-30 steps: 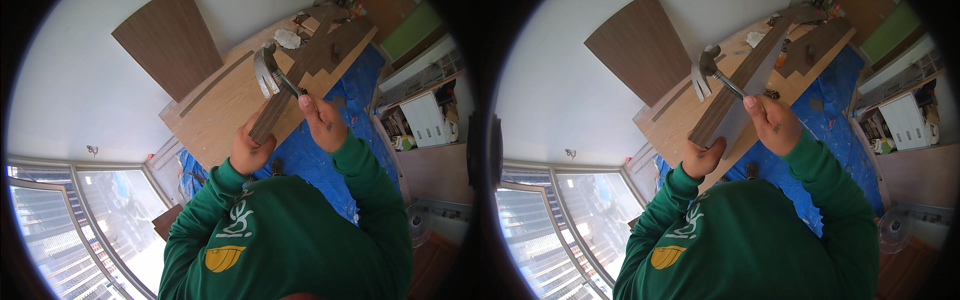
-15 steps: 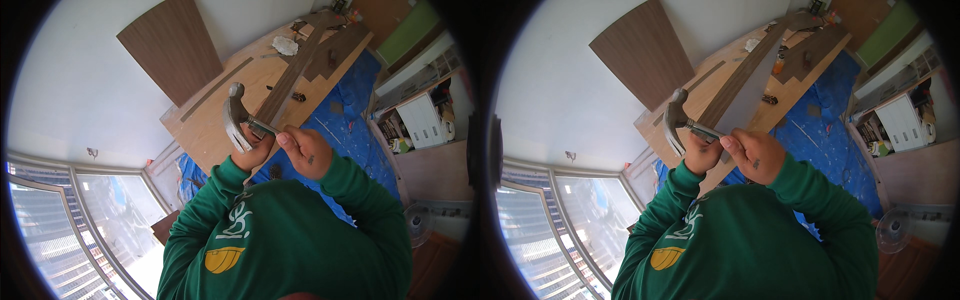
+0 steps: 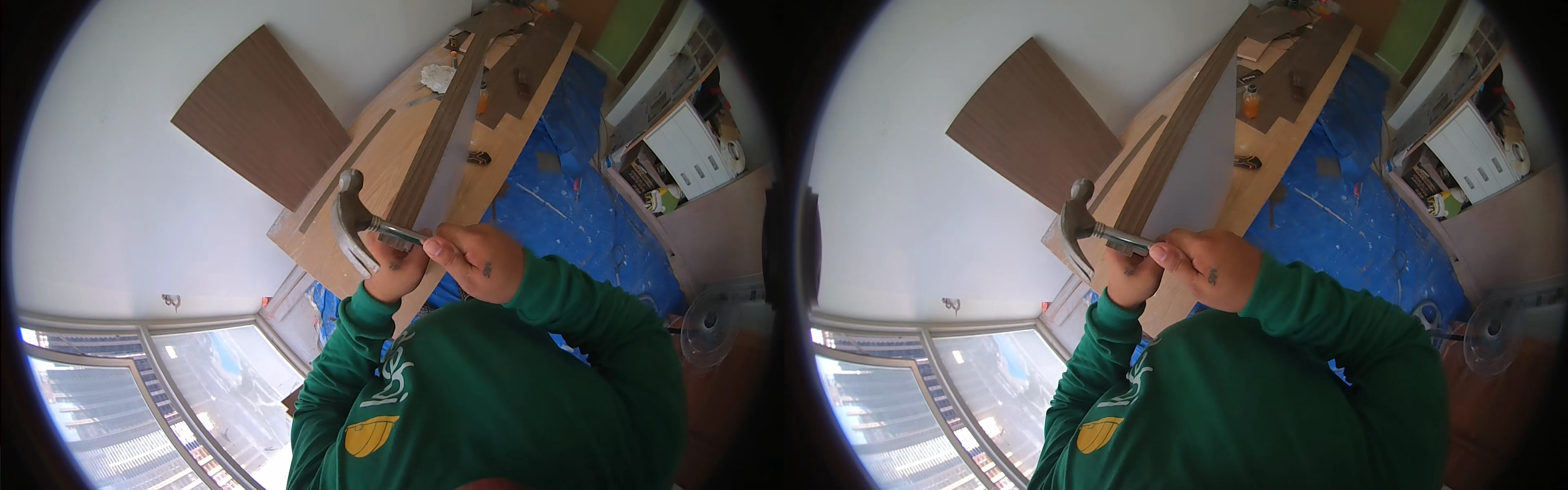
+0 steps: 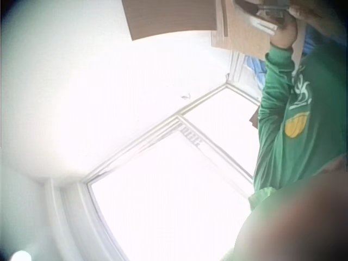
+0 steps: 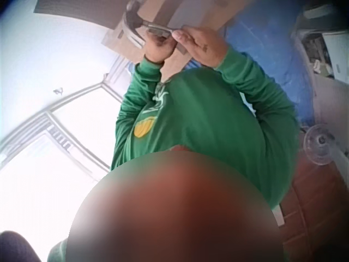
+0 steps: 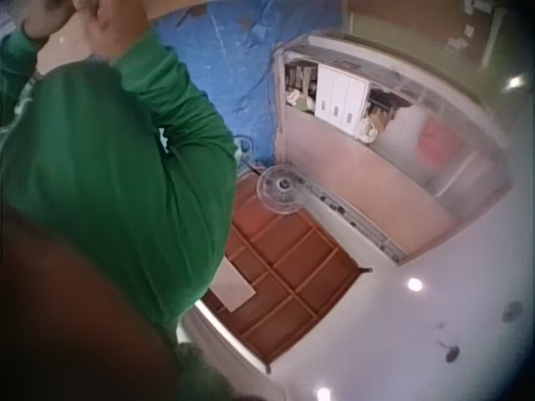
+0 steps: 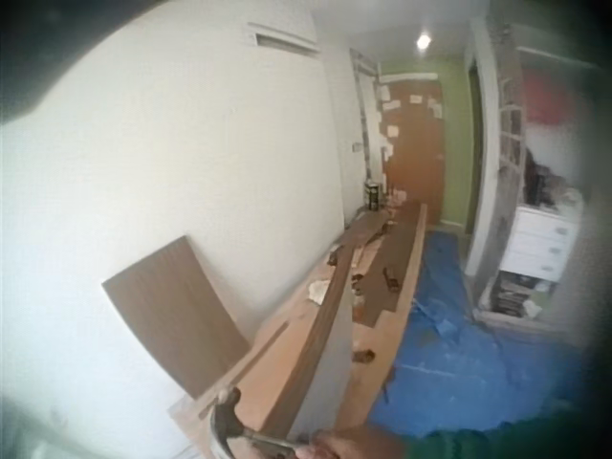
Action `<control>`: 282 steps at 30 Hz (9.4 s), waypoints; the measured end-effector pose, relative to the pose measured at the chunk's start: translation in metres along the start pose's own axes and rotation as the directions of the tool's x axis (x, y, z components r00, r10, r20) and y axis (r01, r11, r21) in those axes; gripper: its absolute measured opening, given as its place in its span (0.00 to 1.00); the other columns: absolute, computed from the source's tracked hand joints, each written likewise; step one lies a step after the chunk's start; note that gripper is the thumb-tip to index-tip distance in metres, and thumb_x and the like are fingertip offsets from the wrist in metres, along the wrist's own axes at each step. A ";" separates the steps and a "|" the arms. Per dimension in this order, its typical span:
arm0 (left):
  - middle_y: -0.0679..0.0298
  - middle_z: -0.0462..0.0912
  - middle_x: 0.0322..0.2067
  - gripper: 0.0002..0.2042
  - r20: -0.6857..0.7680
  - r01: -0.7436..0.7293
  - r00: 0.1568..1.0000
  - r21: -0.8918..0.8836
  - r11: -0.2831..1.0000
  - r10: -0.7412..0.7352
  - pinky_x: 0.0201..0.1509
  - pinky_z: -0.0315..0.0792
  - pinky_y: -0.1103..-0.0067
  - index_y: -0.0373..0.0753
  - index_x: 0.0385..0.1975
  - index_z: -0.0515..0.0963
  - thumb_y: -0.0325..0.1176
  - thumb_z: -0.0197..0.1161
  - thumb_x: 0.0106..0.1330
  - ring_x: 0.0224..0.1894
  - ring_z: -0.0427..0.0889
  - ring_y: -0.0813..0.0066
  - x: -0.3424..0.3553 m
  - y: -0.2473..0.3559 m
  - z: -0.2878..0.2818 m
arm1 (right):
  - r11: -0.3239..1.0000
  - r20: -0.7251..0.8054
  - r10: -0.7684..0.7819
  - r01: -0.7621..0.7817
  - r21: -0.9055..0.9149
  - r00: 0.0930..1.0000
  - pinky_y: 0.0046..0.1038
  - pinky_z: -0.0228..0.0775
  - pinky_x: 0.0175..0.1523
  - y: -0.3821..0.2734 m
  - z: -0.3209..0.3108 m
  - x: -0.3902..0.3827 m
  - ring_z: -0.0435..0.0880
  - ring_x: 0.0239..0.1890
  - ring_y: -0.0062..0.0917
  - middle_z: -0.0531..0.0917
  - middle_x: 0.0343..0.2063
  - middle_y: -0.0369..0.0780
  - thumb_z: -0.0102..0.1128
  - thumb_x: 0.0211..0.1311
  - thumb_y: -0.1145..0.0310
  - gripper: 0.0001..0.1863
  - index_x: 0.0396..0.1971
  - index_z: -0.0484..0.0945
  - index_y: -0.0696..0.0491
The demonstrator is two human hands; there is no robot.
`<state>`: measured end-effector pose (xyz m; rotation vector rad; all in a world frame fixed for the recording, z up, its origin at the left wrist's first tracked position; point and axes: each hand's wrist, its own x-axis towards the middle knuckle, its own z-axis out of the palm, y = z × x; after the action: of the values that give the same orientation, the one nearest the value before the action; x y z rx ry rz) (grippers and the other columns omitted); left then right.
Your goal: The person aligns a strip of wood edge banding along the edge of a white board, then uses a hammer to tap it into place. After securing the banding, the person uses a utility knife to trim the excess length.
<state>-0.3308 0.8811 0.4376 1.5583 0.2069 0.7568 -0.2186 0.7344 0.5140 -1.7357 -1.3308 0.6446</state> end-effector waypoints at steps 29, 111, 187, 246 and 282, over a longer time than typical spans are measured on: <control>0.61 0.85 0.31 0.06 -0.004 0.134 0.990 0.281 0.950 -0.139 0.38 0.76 0.75 0.30 0.38 0.81 0.21 0.65 0.62 0.33 0.83 0.72 0.009 0.029 -0.002 | 0.998 -0.339 0.070 -0.069 0.017 0.938 0.40 0.68 0.31 0.073 -0.055 0.062 0.74 0.20 0.37 0.73 0.16 0.45 0.40 0.82 0.42 0.35 0.26 0.75 0.58; 0.54 0.87 0.36 0.28 0.005 -0.059 0.998 0.186 0.981 0.059 0.45 0.80 0.73 0.32 0.65 0.75 0.17 0.61 0.60 0.38 0.89 0.66 0.013 0.027 0.002 | 0.928 -0.193 0.171 -0.224 -0.297 0.966 0.37 0.64 0.30 0.016 -0.087 0.054 0.72 0.21 0.31 0.73 0.19 0.45 0.49 0.83 0.53 0.23 0.34 0.76 0.59; 0.55 0.86 0.48 0.29 0.019 -0.096 0.995 0.141 0.985 0.094 0.57 0.75 0.77 0.29 0.67 0.72 0.19 0.58 0.61 0.51 0.84 0.72 0.010 0.014 0.003 | 0.887 -0.471 0.134 -0.318 -0.336 0.872 0.25 0.62 0.28 0.072 -0.225 0.062 0.68 0.22 0.16 0.71 0.22 0.31 0.52 0.80 0.57 0.16 0.35 0.77 0.54; 0.52 0.86 0.42 0.33 0.019 -0.103 0.995 0.068 0.992 0.102 0.49 0.79 0.75 0.33 0.69 0.71 0.16 0.56 0.58 0.41 0.87 0.67 0.015 0.016 -0.005 | 0.951 -0.331 0.036 -0.134 -0.279 0.943 0.26 0.64 0.35 -0.005 -0.131 0.018 0.67 0.29 0.18 0.71 0.26 0.35 0.54 0.79 0.69 0.10 0.48 0.77 0.61; 0.46 0.84 0.43 0.35 0.010 -0.137 0.991 0.047 0.989 0.137 0.47 0.78 0.71 0.38 0.70 0.71 0.18 0.60 0.56 0.41 0.86 0.54 0.016 0.002 -0.012 | 0.828 0.090 -0.101 0.134 -0.544 0.991 0.32 0.75 0.40 -0.071 -0.067 -0.004 0.82 0.33 0.37 0.81 0.35 0.48 0.57 0.73 0.78 0.15 0.56 0.76 0.64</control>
<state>-0.3262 0.8997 0.4444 1.6323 0.1139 0.8588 -0.2031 0.7169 0.6088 -2.0690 -1.7736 0.2453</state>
